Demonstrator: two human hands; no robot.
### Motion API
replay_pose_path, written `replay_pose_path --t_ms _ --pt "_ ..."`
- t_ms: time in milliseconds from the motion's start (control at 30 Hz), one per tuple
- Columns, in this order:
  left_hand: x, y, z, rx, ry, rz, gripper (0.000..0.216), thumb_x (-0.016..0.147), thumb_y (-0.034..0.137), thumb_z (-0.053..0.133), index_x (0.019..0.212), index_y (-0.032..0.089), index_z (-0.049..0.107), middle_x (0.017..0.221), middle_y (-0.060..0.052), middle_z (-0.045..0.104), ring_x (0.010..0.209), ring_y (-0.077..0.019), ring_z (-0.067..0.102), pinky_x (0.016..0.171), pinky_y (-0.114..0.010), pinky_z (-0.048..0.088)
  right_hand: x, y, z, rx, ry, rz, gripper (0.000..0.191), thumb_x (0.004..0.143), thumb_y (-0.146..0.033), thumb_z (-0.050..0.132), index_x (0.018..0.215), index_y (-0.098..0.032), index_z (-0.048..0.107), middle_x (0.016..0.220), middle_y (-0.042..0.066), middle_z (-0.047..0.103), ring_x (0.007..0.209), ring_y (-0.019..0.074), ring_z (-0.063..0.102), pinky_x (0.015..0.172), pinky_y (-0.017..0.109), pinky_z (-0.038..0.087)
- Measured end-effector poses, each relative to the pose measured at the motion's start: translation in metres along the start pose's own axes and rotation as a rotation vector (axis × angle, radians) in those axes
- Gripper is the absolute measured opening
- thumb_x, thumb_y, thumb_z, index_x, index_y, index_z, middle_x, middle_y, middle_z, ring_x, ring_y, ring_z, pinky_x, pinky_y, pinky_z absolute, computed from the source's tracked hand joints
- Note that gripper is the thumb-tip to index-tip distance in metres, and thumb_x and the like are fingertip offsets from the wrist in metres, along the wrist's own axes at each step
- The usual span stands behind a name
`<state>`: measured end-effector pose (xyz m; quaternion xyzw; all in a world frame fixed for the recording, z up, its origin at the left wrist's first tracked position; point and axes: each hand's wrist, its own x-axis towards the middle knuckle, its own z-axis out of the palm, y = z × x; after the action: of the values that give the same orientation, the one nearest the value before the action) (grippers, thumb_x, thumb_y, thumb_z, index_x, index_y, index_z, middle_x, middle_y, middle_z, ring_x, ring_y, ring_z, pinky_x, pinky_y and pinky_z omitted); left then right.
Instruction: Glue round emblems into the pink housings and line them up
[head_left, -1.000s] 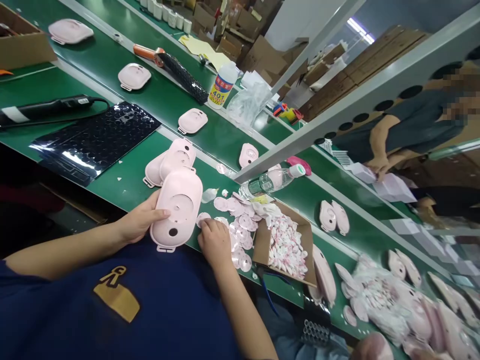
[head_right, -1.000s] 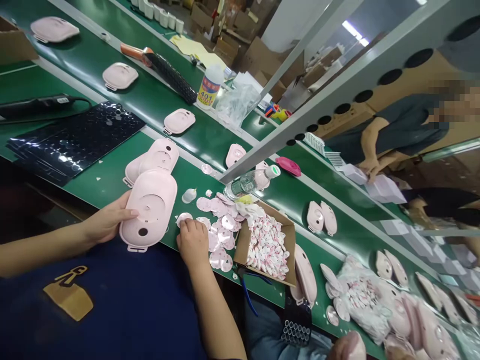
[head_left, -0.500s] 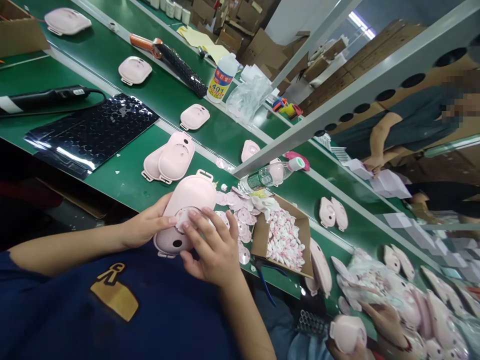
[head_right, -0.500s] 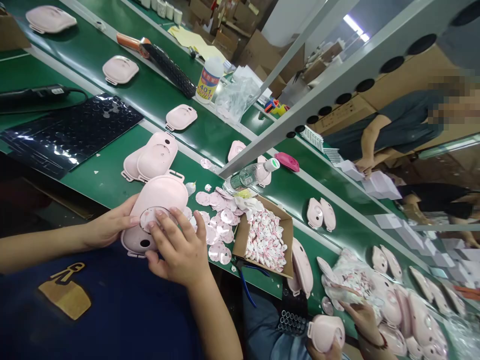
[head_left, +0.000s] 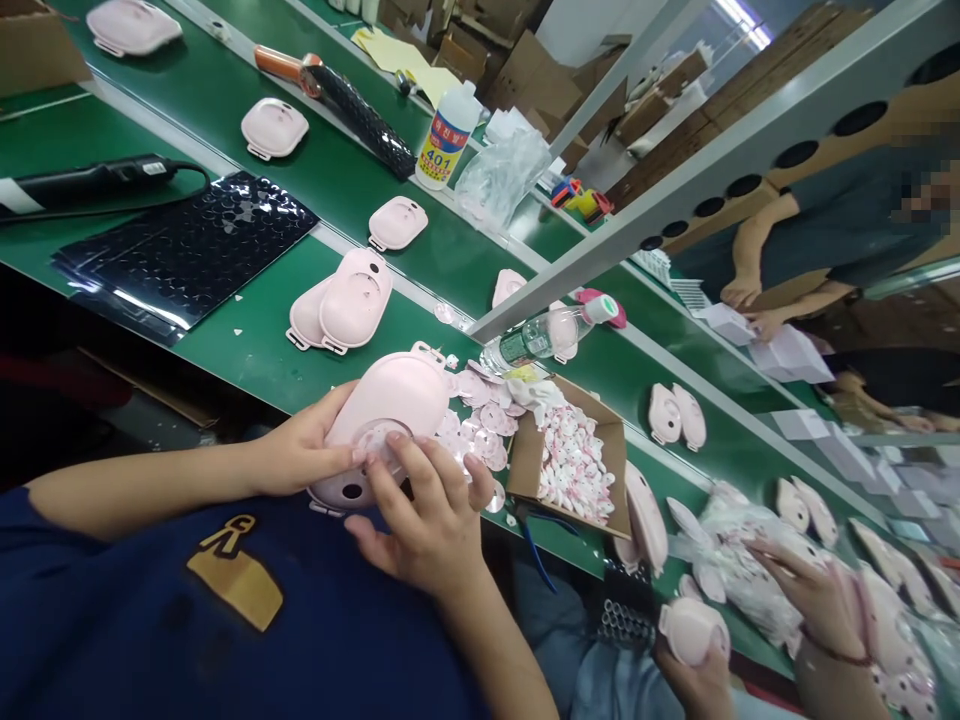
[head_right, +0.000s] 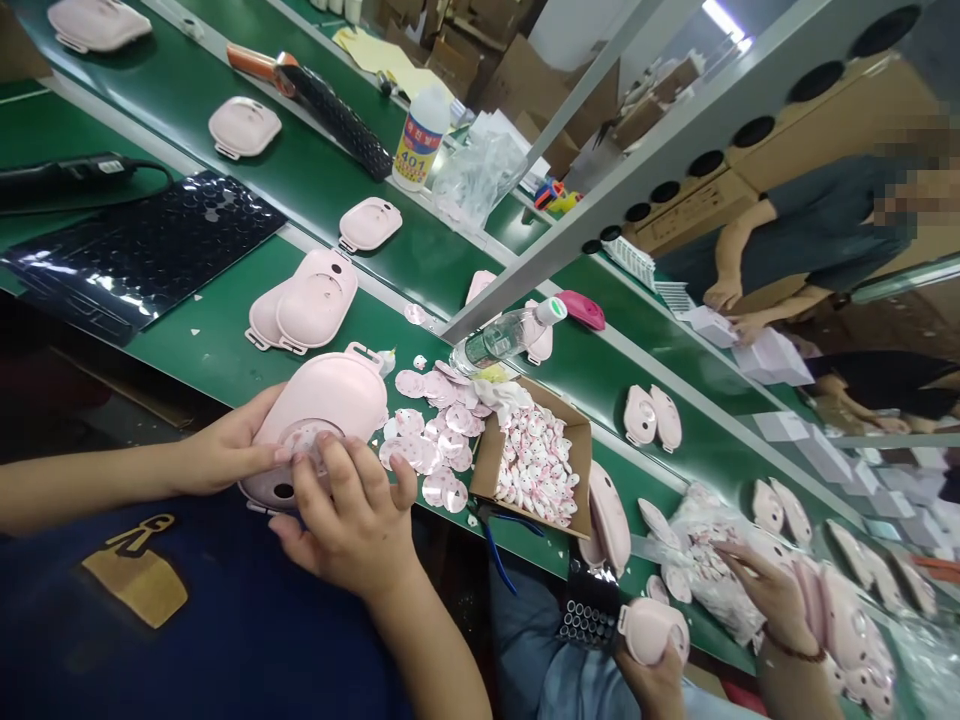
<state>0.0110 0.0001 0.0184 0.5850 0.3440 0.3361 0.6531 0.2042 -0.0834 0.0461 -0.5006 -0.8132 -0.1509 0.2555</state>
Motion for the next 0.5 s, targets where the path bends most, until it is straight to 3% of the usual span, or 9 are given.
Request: replay_pose_path --t_ms 100,167,367,500 --pt "0.004 -0.005 -0.001 0.124 -0.027 0.037 0.072 0.082 0.047 0.071 0.145 0.017 0.051 0.138 -0.013 0.064 0.124 -0.0376 0.06 0.11 -0.049 0.045 0.005 -0.004 0.001 0.065 0.046 0.075 0.015 0.097 -0.031 0.054 0.107 -0.03 0.066 0.108 0.0 0.077 0.102 0.0219 0.066 0.111 0.044 0.023" --pt "0.005 -0.006 -0.001 0.169 -0.03 0.04 0.072 0.082 0.047 0.071 0.144 0.017 0.052 0.137 -0.012 0.065 0.123 -0.0381 0.06 0.109 -0.049 0.046 0.009 -0.005 0.002 0.066 0.068 0.118 0.014 0.095 -0.022 0.058 0.104 -0.029 0.065 0.1 -0.001 0.076 0.095 0.0206 0.065 0.105 0.042 0.027" --pt "0.002 -0.004 -0.001 0.211 -0.068 0.083 0.074 0.083 0.048 0.069 0.146 0.017 0.048 0.139 -0.012 0.063 0.121 -0.0373 0.061 0.107 -0.047 0.048 0.015 -0.008 0.003 0.063 0.09 0.163 0.011 0.094 -0.028 0.065 0.105 -0.027 0.066 0.096 0.001 0.074 0.091 0.0214 0.063 0.087 0.04 0.034" --pt "0.002 0.002 0.001 0.237 -0.068 0.081 0.069 0.084 0.046 0.067 0.143 0.017 0.05 0.134 -0.011 0.066 0.12 -0.0361 0.062 0.104 -0.043 0.05 0.015 -0.003 0.0 0.101 0.048 0.138 0.016 0.094 -0.025 0.066 0.109 -0.028 0.066 0.1 0.001 0.073 0.095 0.022 0.062 0.086 0.04 0.034"
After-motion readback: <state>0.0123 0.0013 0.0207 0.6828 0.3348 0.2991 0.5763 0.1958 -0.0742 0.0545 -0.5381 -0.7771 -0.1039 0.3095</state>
